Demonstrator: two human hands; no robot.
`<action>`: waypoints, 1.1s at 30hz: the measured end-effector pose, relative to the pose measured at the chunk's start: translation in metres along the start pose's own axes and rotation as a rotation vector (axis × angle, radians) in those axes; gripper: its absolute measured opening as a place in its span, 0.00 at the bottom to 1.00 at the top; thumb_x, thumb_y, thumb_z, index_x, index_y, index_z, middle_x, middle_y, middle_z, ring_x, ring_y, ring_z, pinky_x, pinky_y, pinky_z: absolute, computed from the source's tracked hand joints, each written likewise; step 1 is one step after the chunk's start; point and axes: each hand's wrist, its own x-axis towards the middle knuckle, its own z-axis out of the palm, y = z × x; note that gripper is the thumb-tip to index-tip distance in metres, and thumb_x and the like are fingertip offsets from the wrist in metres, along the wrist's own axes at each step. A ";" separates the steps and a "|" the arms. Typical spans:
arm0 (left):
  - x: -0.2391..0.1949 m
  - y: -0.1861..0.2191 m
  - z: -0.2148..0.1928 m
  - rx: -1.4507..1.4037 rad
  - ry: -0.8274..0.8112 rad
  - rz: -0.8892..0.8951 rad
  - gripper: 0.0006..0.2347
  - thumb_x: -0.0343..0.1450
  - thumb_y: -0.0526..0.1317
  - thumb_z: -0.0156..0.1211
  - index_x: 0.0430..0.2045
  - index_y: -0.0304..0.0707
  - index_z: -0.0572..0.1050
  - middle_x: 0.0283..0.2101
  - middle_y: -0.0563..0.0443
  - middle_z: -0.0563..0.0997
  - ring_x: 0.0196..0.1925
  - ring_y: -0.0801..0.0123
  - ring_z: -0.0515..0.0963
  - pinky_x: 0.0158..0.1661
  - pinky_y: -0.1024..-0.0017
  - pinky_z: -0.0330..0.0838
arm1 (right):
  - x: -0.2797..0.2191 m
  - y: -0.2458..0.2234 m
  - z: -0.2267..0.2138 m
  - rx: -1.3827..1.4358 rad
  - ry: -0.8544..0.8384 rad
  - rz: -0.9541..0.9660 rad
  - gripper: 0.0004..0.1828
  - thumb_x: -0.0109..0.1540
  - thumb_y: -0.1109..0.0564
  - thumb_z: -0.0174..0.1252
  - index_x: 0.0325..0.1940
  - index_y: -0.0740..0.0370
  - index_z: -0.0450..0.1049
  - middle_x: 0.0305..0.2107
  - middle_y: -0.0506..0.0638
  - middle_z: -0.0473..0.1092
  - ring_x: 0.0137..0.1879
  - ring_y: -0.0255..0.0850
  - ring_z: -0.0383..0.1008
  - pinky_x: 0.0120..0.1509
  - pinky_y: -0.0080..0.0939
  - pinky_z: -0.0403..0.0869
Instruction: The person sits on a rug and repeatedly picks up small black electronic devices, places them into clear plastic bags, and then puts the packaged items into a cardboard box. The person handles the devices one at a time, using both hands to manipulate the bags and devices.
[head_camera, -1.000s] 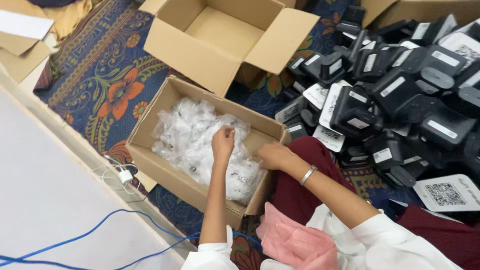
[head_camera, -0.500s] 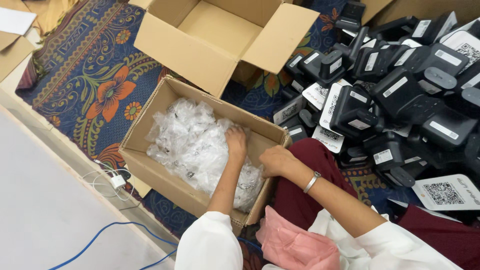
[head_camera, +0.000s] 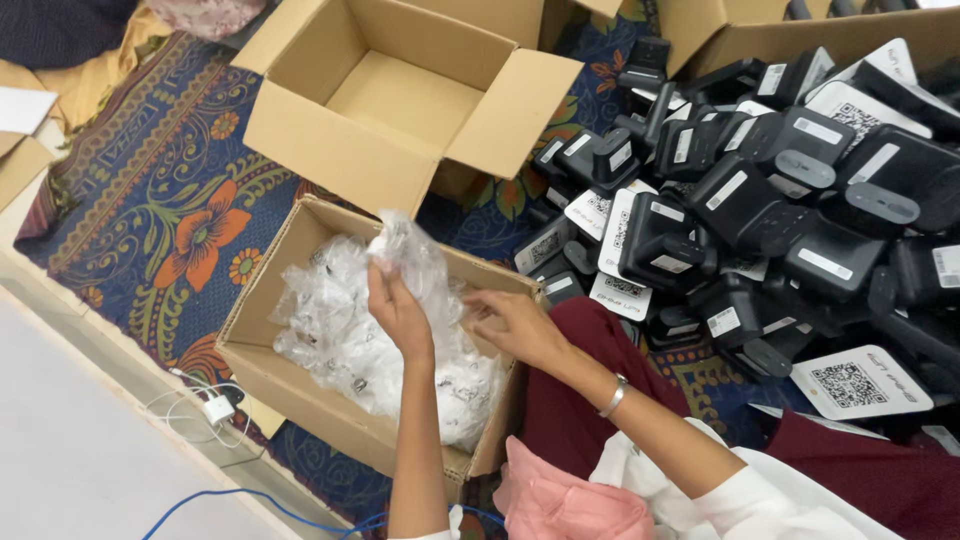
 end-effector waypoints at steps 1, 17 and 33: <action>-0.003 0.011 0.008 -0.173 -0.006 0.007 0.13 0.81 0.40 0.47 0.54 0.31 0.74 0.51 0.44 0.80 0.53 0.65 0.76 0.58 0.67 0.69 | -0.003 0.001 -0.007 0.174 0.075 0.018 0.26 0.60 0.49 0.64 0.57 0.65 0.74 0.46 0.57 0.78 0.52 0.46 0.80 0.55 0.45 0.78; -0.114 0.032 0.233 -0.685 -0.599 -0.437 0.20 0.80 0.48 0.45 0.60 0.32 0.71 0.57 0.53 0.78 0.59 0.72 0.75 0.59 0.73 0.68 | -0.198 0.097 -0.201 0.748 1.130 0.185 0.09 0.67 0.55 0.65 0.36 0.59 0.73 0.33 0.45 0.75 0.37 0.32 0.75 0.45 0.33 0.74; -0.136 0.009 0.237 -0.751 -0.837 -0.620 0.18 0.72 0.24 0.48 0.58 0.33 0.71 0.47 0.48 0.82 0.41 0.72 0.79 0.44 0.72 0.73 | -0.242 0.129 -0.216 0.635 1.463 0.142 0.13 0.71 0.55 0.63 0.53 0.67 0.74 0.33 0.51 0.72 0.36 0.34 0.71 0.39 0.34 0.70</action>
